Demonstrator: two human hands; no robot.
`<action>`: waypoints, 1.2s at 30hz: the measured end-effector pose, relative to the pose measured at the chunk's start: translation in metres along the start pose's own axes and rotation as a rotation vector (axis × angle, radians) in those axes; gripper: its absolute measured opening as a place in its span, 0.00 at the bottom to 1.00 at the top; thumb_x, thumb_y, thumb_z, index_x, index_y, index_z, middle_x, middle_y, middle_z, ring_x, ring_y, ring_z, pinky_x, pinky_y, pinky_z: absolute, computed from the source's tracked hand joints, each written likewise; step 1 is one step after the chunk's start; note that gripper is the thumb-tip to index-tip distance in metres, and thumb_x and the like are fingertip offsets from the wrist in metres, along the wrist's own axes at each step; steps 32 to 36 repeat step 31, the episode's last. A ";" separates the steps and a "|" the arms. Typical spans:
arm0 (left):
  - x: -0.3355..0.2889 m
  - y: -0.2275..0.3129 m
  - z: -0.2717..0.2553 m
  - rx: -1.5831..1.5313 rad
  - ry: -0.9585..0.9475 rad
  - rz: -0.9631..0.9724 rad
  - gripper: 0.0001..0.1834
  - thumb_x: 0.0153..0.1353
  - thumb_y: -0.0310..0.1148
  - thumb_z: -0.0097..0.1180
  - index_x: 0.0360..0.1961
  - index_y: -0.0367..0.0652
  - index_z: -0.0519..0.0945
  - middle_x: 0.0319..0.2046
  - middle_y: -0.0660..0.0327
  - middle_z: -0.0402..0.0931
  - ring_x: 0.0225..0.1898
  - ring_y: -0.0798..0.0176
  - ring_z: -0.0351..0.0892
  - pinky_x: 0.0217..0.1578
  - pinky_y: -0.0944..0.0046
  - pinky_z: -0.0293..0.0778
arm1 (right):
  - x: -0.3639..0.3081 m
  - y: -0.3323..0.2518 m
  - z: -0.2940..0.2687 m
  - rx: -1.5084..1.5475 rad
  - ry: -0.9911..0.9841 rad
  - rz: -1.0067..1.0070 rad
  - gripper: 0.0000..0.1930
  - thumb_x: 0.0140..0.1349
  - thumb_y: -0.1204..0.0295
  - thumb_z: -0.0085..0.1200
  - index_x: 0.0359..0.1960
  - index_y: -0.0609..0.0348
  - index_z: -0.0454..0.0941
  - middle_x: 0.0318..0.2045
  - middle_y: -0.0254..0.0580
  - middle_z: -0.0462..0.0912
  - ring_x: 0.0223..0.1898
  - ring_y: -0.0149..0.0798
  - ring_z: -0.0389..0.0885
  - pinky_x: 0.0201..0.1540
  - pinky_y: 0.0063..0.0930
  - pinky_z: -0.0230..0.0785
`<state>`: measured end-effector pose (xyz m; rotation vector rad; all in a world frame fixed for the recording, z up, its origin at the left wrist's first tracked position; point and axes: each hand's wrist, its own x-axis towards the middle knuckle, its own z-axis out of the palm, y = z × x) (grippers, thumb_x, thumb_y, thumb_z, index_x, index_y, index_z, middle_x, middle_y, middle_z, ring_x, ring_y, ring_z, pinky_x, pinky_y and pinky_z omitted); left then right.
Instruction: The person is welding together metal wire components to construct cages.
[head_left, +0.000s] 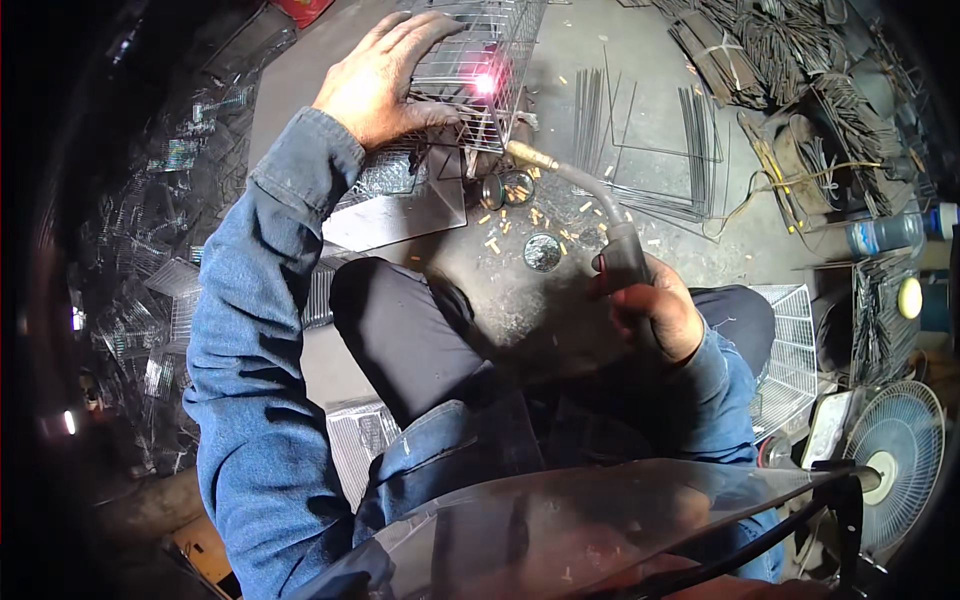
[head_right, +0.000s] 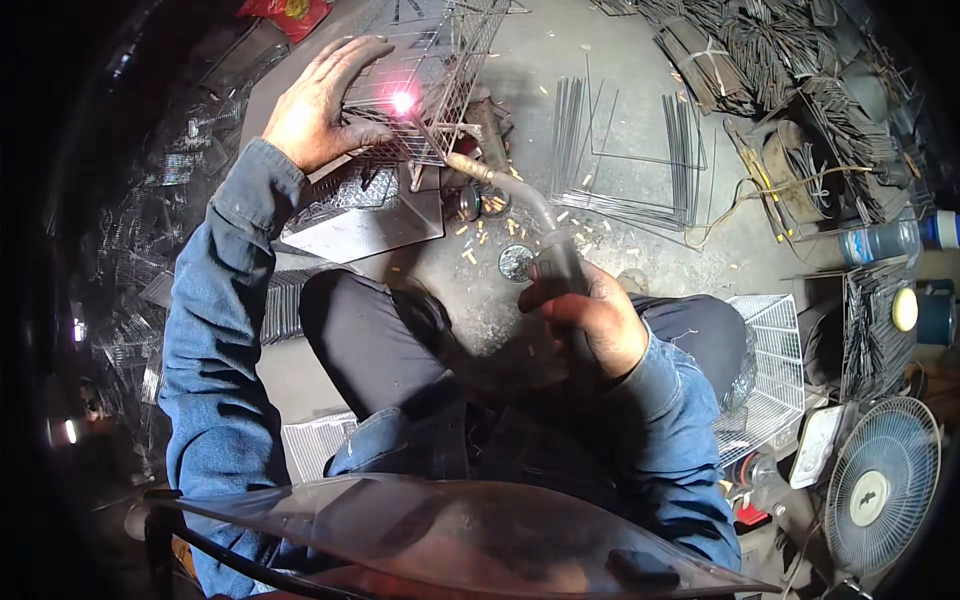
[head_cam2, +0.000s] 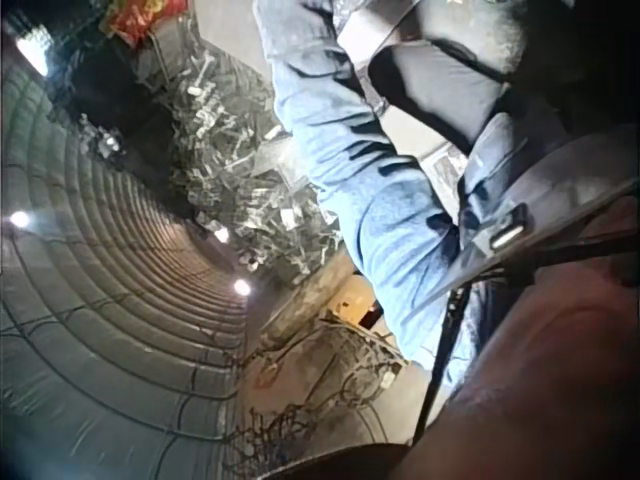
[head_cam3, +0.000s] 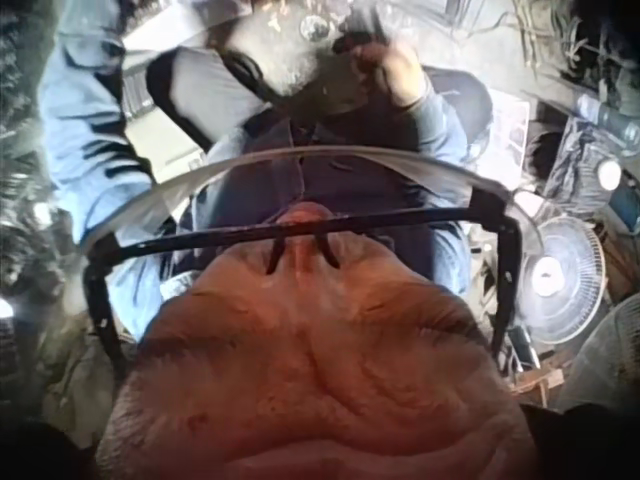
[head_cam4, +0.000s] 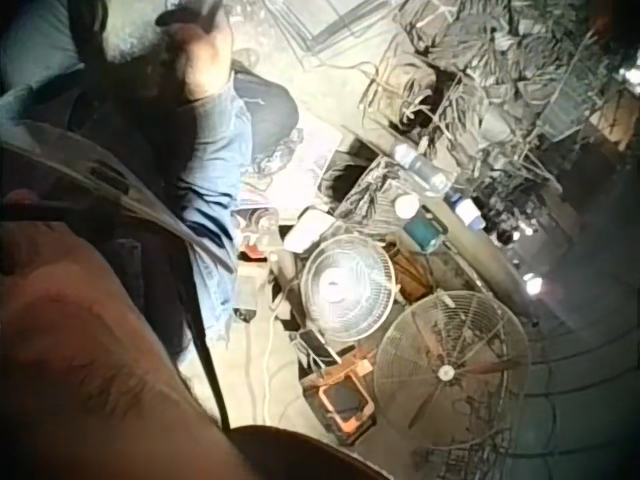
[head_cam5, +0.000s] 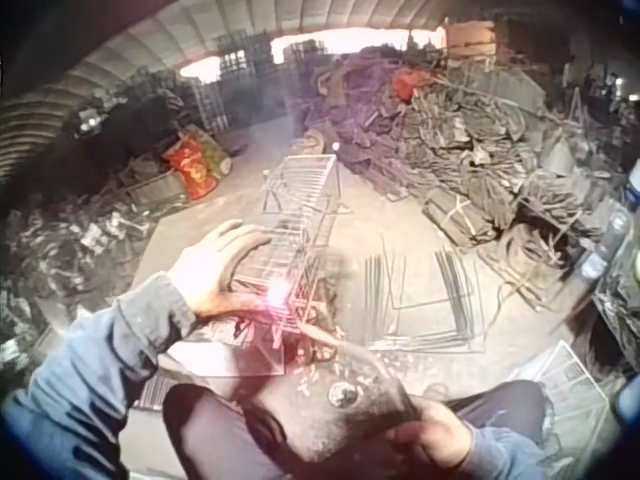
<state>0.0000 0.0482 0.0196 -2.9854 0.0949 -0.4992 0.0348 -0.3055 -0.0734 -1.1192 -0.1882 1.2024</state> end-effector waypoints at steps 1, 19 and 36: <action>-0.001 0.000 0.000 -0.017 0.003 0.005 0.48 0.38 0.46 0.72 0.63 0.52 0.66 0.63 0.59 0.63 0.66 0.49 0.57 0.64 0.53 0.59 | -0.001 -0.001 0.001 -0.013 0.004 0.002 0.20 0.50 0.76 0.50 0.48 0.65 0.71 0.36 0.44 0.79 0.23 0.30 0.72 0.26 0.22 0.66; -0.002 0.002 -0.001 -0.044 -0.010 -0.035 0.50 0.35 0.40 0.74 0.64 0.51 0.64 0.64 0.59 0.62 0.67 0.52 0.57 0.65 0.55 0.59 | 0.003 0.011 0.001 -0.063 -0.043 -0.066 0.26 0.50 0.79 0.54 0.54 0.63 0.65 0.35 0.43 0.76 0.25 0.29 0.74 0.22 0.24 0.68; 0.007 0.010 -0.012 -0.013 -0.013 0.020 0.49 0.38 0.43 0.73 0.64 0.50 0.64 0.64 0.57 0.62 0.67 0.49 0.57 0.65 0.53 0.58 | -0.009 -0.020 -0.002 -0.061 -0.011 0.077 0.28 0.52 0.78 0.56 0.57 0.62 0.63 0.36 0.42 0.76 0.29 0.34 0.77 0.30 0.29 0.74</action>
